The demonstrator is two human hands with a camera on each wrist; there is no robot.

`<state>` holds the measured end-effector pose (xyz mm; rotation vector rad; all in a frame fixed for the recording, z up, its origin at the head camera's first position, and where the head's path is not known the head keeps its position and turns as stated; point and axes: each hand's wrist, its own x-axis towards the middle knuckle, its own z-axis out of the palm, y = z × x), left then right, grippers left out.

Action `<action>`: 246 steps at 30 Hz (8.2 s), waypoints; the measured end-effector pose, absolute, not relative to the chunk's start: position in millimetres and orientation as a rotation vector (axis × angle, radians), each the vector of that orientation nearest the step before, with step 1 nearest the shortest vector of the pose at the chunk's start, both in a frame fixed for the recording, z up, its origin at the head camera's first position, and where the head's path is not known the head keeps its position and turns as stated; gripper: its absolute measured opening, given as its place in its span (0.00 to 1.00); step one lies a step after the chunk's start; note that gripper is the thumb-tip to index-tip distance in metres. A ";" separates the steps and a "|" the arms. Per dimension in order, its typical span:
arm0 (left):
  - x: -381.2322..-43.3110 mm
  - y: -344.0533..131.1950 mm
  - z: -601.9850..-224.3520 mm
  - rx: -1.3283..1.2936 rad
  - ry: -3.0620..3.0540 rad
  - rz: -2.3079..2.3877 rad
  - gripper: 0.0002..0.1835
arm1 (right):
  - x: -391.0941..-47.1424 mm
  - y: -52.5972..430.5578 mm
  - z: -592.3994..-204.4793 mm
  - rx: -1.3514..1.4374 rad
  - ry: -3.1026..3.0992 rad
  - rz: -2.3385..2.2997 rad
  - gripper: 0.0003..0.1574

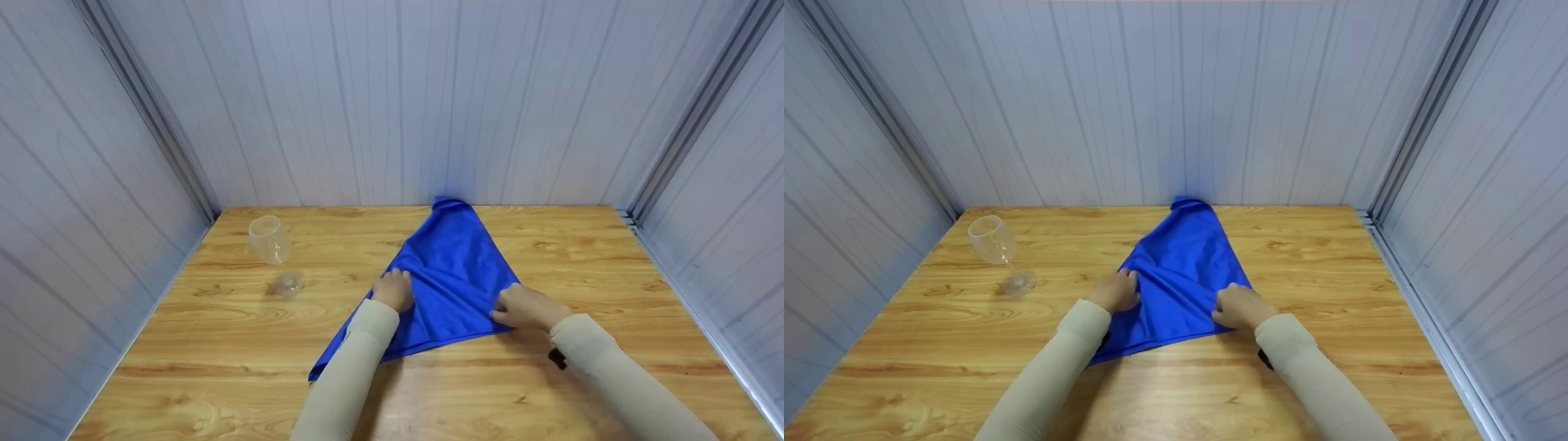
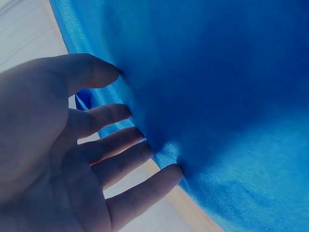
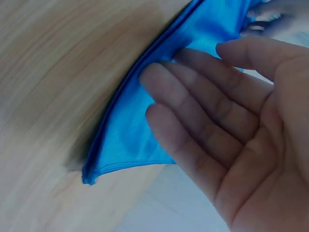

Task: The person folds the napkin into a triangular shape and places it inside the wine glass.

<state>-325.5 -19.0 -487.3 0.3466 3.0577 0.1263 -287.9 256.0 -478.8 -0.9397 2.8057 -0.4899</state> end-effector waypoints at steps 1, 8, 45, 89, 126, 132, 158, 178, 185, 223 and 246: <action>-325.6 -19.6 -487.6 0.349 3.054 0.126 0.19 | -291.2 258.9 -479.9 -0.935 2.783 -0.521 0.27; -324.4 -20.6 -489.6 0.353 3.072 0.120 0.19 | -314.3 279.5 -495.2 -0.937 2.909 -0.624 0.07; -331.8 -32.4 -493.5 0.413 2.978 0.183 0.28 | -308.5 279.3 -494.1 -0.864 3.000 -0.173 0.15; -279.8 -8.8 -491.2 0.369 2.911 -0.022 0.41 | -307.0 286.7 -490.0 -0.946 2.976 -0.242 0.10; -321.9 -36.3 -493.7 0.430 2.787 0.274 0.43 | -289.2 271.9 -480.0 -0.864 2.920 -0.324 0.24; -324.5 -36.7 -493.4 0.416 2.778 0.292 0.43 | -286.8 270.1 -480.9 -0.855 2.913 -0.343 0.23; -338.0 -50.3 -501.3 0.559 2.850 0.351 0.36 | -283.3 266.6 -485.7 -0.929 2.838 -0.452 0.30; -306.4 -38.9 -491.1 0.522 2.933 0.234 0.38 | -277.6 259.2 -484.6 -0.948 2.805 -0.457 0.31; -311.4 -45.6 -492.6 0.543 2.951 0.224 0.42 | -272.3 250.8 -483.0 -1.002 2.771 -0.500 0.31; -314.8 -49.8 -487.2 0.551 2.825 0.288 0.52 | -336.1 318.3 -509.4 -0.423 3.065 -0.475 0.25; -314.9 -49.5 -485.6 0.558 2.827 0.277 0.51 | -339.2 364.6 -510.5 -0.110 2.888 -0.538 0.39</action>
